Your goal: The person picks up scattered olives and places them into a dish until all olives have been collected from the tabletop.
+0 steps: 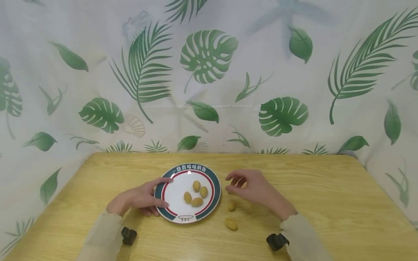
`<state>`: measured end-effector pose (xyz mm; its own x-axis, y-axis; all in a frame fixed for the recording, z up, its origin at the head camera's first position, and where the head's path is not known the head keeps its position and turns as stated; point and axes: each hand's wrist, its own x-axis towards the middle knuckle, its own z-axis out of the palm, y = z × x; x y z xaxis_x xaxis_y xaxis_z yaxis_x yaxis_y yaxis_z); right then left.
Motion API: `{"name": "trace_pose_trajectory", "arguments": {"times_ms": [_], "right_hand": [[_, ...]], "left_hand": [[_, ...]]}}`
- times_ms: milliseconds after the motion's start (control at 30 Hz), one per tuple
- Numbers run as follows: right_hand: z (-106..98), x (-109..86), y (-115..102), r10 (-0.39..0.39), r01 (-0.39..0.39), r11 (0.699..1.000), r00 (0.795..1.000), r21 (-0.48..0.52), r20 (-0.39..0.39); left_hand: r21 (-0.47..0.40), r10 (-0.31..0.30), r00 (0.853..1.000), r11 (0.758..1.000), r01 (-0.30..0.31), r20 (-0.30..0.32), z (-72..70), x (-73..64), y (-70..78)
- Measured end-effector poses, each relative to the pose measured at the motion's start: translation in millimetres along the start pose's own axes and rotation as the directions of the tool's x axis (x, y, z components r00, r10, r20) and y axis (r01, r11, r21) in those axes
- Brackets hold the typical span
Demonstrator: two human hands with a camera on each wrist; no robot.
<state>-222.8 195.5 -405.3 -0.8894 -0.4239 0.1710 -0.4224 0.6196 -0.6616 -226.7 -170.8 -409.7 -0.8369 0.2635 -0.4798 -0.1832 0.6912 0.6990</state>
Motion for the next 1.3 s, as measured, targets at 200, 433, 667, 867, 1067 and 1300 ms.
{"name": "trace_pose_trajectory", "arguments": {"times_ms": [200, 433, 667, 867, 1067, 1300], "right_hand": [[-8.0, -8.1, 3.8, -0.007, 0.006, 1.0, 1.0, -0.026, -0.016], [-17.9, -19.6, 6.3, -0.018, 0.016, 0.999, 0.999, -0.051, -0.048], [-26.5, -29.7, 14.5, -0.034, 0.029, 0.997, 0.997, -0.074, -0.068], [-34.5, -37.4, 18.8, -0.002, -0.003, 0.997, 0.998, -0.071, -0.066], [-38.3, -43.7, 23.6, 0.015, -0.02, 0.997, 0.998, -0.073, -0.064], [-46.7, -53.4, 29.4, 0.034, -0.035, 0.997, 0.999, -0.067, -0.027]], "left_hand": [[-0.011, -0.001, 1.0, 1.0, 0.001, -0.002, 0.6, 0.7, -0.8], [-0.005, 0.001, 1.0, 1.0, -0.001, -0.002, 0.0, 2.4, -1.6], [0.002, -0.004, 1.0, 1.0, 0.004, 0.002, -0.6, 2.5, -1.6], [-0.006, -0.002, 1.0, 1.0, 0.002, 0.006, -0.6, 2.8, -1.7], [0.0, -0.004, 1.0, 1.0, 0.004, 0.003, -0.3, 2.4, -2.4], [0.005, 0.003, 1.0, 1.0, -0.003, 0.011, -0.9, 1.7, -1.1]]}}
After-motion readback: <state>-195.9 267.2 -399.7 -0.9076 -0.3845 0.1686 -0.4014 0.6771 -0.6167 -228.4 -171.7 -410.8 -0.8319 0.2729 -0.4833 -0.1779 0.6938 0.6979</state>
